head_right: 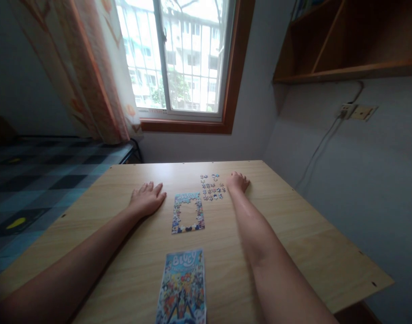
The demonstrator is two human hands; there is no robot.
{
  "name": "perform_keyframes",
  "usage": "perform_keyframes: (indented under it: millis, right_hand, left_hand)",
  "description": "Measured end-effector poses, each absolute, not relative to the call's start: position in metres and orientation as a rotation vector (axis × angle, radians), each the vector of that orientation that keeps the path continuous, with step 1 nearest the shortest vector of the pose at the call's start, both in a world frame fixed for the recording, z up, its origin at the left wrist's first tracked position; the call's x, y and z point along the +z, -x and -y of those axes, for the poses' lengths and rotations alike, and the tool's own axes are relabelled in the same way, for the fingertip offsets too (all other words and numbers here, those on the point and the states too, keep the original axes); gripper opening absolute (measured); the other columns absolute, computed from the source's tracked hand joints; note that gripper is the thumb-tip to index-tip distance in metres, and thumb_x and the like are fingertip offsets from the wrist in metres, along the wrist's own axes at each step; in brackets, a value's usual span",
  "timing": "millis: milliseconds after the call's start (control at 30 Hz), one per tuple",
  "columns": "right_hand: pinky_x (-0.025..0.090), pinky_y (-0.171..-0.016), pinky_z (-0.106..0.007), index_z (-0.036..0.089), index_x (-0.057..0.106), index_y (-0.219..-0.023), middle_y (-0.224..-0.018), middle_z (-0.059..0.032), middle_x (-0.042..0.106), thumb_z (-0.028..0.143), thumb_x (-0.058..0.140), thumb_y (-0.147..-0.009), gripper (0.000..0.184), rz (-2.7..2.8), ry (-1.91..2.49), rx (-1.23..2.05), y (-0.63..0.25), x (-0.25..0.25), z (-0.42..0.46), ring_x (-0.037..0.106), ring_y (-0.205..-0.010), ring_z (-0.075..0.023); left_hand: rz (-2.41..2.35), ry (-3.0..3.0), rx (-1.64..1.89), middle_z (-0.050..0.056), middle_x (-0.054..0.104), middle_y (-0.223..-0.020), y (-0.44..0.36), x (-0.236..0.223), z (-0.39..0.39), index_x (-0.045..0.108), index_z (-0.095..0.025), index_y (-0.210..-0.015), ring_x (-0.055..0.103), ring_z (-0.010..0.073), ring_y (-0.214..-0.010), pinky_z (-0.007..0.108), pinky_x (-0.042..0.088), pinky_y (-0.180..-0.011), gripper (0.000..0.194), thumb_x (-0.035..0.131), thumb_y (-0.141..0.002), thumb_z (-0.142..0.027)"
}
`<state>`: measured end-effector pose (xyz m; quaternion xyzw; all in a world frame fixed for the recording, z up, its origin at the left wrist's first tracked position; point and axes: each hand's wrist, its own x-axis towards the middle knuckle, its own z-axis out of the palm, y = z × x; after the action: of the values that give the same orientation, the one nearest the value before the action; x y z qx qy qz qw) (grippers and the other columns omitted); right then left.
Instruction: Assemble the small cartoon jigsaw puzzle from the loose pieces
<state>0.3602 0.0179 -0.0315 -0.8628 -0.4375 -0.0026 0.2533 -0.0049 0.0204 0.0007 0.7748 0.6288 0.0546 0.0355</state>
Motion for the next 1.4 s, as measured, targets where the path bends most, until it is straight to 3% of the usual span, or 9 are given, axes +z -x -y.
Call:
perform_keyframes:
  millis: [233, 333, 533, 700, 967, 1200, 1400]
  right_hand:
    - [0.040, -0.101, -0.043, 0.026, 0.074, -0.117, -0.126, -0.0108, 0.068, 0.021, 0.052, -0.088, 0.036, 1.202, 2.324, 0.013, -0.363, -0.032, -0.018, 0.058, -0.117, -0.0295]
    - [0.041, -0.100, -0.042, 0.026, 0.074, -0.116, -0.125, -0.0097, 0.070, 0.021, 0.053, -0.088, 0.035, 1.202, 2.319, 0.000, -0.363, -0.032, -0.018, 0.059, -0.117, -0.0289]
    - [0.044, -0.097, -0.040, 0.026, 0.076, -0.114, -0.117, -0.0098, 0.073, 0.023, 0.054, -0.087, 0.034, 1.140, 2.249, -0.006, -0.368, -0.035, -0.021, 0.063, -0.110, -0.0281]
    - [0.047, -0.092, -0.037, 0.025, 0.078, -0.105, -0.109, -0.0088, 0.076, 0.027, 0.056, -0.084, 0.030, 1.032, 2.057, 0.007, -0.376, -0.041, -0.024, 0.066, -0.103, -0.0265]
    - [0.049, -0.079, -0.032, 0.024, 0.078, -0.096, -0.106, -0.0091, 0.078, 0.038, 0.052, -0.085, 0.032, 0.921, 1.903, 0.019, -0.383, -0.043, -0.023, 0.069, -0.094, -0.0257]
    - [0.048, -0.066, -0.032, 0.023, 0.071, -0.065, -0.065, -0.0075, 0.073, 0.061, 0.040, -0.090, 0.055, 0.758, 1.686, 0.131, -0.386, -0.043, -0.020, 0.069, -0.073, -0.0260]
    - [0.049, -0.069, -0.030, 0.025, 0.054, -0.044, -0.072, -0.0073, 0.076, 0.048, 0.044, -0.087, 0.050, 0.870, 1.530, 0.302, -0.381, -0.046, -0.021, 0.069, -0.074, -0.0220]
  left_hand:
    - [-1.959, -2.401, 0.123, 0.018, 0.029, -0.165, 0.003, 0.004, -0.017, 0.042, -0.021, -0.155, 0.025, 0.0386, -0.152, 0.065, 0.020, -0.118, 0.067, 0.032, -0.097, -0.054]
    - [-1.963, -2.426, 0.199, 0.017, 0.037, -0.161, 0.005, 0.003, -0.017, 0.049, -0.022, -0.150, 0.032, 0.0385, -0.149, 0.062, 0.024, -0.117, 0.064, 0.038, -0.095, -0.053]
    - [-1.792, -2.304, 0.729, 0.009, 0.072, -0.126, 0.017, 0.005, -0.028, 0.077, -0.021, -0.101, 0.062, 0.0272, -0.120, 0.038, 0.044, -0.102, 0.045, 0.037, -0.093, -0.041]
    - [-1.708, -2.033, 0.986, 0.005, 0.079, -0.102, 0.021, 0.011, -0.028, 0.071, -0.023, -0.058, 0.070, 0.0251, -0.102, 0.034, 0.047, -0.089, 0.059, 0.034, -0.093, -0.051]
    - [-1.737, -2.027, 0.969, 0.005, 0.069, -0.056, 0.021, 0.010, -0.024, 0.064, -0.022, -0.047, 0.066, 0.0219, -0.064, 0.032, 0.045, -0.070, 0.050, 0.039, -0.085, -0.041]
    - [-1.742, -1.990, 0.990, 0.006, 0.061, -0.046, 0.021, 0.010, -0.024, 0.058, -0.022, -0.042, 0.061, 0.0208, -0.053, 0.032, 0.040, -0.062, 0.047, 0.041, -0.082, -0.040]
    - [-1.730, -2.001, 1.073, 0.004, 0.059, -0.049, 0.021, 0.014, -0.021, 0.056, -0.021, -0.045, 0.057, 0.0195, -0.055, 0.031, 0.035, -0.061, 0.048, 0.040, -0.084, -0.046]
